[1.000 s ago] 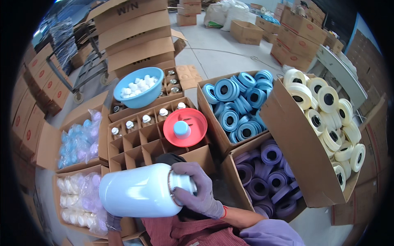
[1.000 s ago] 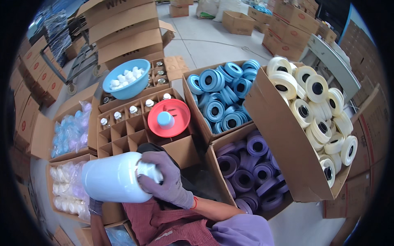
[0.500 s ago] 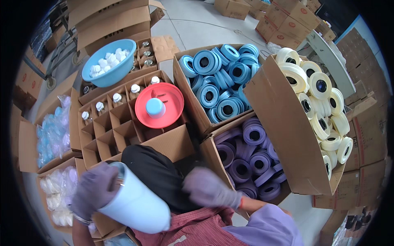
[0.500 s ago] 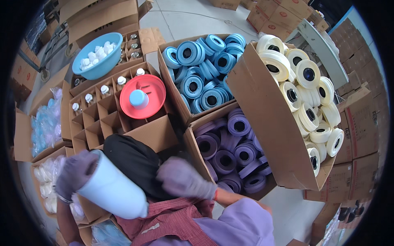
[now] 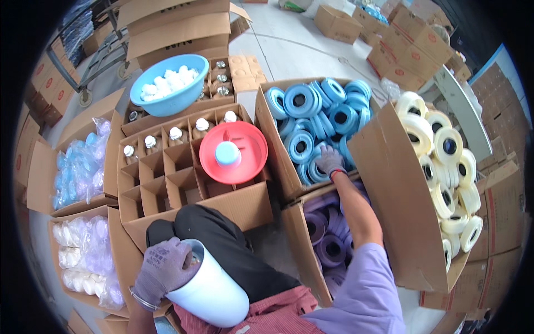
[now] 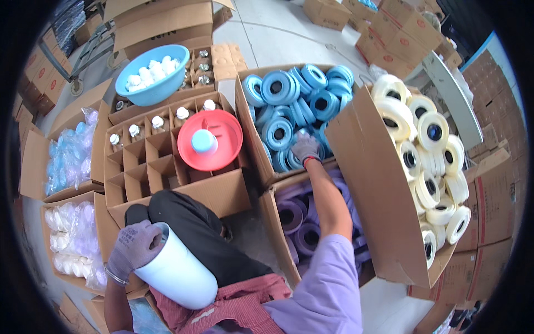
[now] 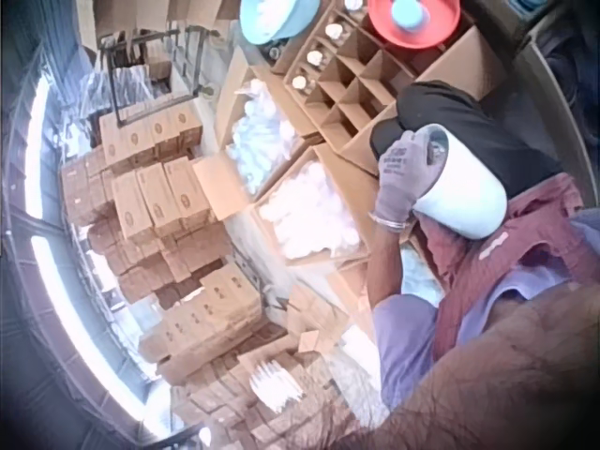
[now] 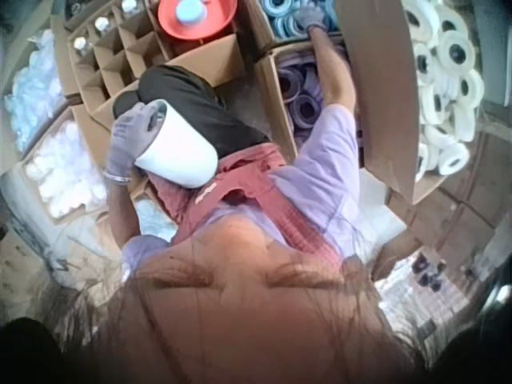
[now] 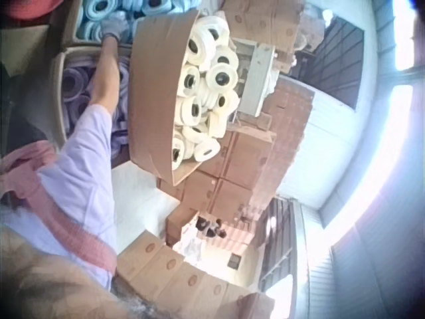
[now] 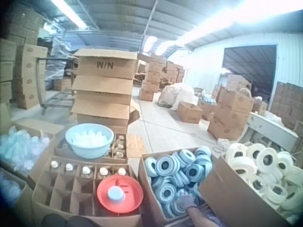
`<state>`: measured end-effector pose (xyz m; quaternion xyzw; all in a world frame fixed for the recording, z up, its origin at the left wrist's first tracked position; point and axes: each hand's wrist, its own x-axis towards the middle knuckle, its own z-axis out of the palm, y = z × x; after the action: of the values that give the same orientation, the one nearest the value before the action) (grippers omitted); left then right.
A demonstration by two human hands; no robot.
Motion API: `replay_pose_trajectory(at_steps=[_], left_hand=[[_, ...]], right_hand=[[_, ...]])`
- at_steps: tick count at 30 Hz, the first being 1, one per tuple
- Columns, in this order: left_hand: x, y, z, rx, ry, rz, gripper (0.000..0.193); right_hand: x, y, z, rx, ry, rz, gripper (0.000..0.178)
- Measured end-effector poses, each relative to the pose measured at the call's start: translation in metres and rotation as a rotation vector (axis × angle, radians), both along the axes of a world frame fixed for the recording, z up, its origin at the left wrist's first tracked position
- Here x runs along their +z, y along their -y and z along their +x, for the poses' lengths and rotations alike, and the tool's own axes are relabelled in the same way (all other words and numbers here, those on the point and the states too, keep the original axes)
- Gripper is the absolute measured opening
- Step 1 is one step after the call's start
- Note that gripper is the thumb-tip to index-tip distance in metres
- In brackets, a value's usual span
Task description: The person assembles thermos bottles by inserting inner liners, screwing on lids, and placing rubber seals. They then wrap each completed bottle in plastic and place it into a cardboard box. The process is repeated for multiple bottles of different colors.
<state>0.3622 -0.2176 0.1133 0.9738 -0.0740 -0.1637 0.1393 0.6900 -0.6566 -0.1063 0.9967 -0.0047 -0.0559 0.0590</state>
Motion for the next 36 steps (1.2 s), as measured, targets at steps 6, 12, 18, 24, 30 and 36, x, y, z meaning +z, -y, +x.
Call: replay_pose_trajectory(at_steps=[6, 12, 18, 24, 30, 36], left_hand=[[-0.007, -0.006, -0.006, 0.180, -0.016, -0.059, 0.028], [-0.006, -0.004, -0.006, 0.270, 0.322, -0.328, 0.024], [0.019, 0.005, 0.010, -0.032, 0.696, -0.079, 0.076], [-0.003, -0.011, -0.002, 0.539, 0.712, -0.854, 0.075], [-0.027, -0.020, -0.037, 0.733, 0.720, -1.338, 0.045], [-0.032, -0.037, -0.034, 0.743, 0.843, -1.286, 0.044]], right_hand=[[-0.014, -0.030, 0.022, -0.099, -0.209, -0.177, 0.076], [0.075, -0.064, -0.030, 0.169, 0.112, 0.103, 0.054], [0.191, -0.195, -0.139, 0.076, -0.202, 1.824, 0.036], [0.196, -0.294, -0.197, 1.188, 0.198, 1.286, 0.053], [0.214, -0.330, -0.242, 1.080, 0.075, 1.476, 0.066], [0.238, -0.335, -0.241, 0.755, -0.381, 1.466, 0.055]])
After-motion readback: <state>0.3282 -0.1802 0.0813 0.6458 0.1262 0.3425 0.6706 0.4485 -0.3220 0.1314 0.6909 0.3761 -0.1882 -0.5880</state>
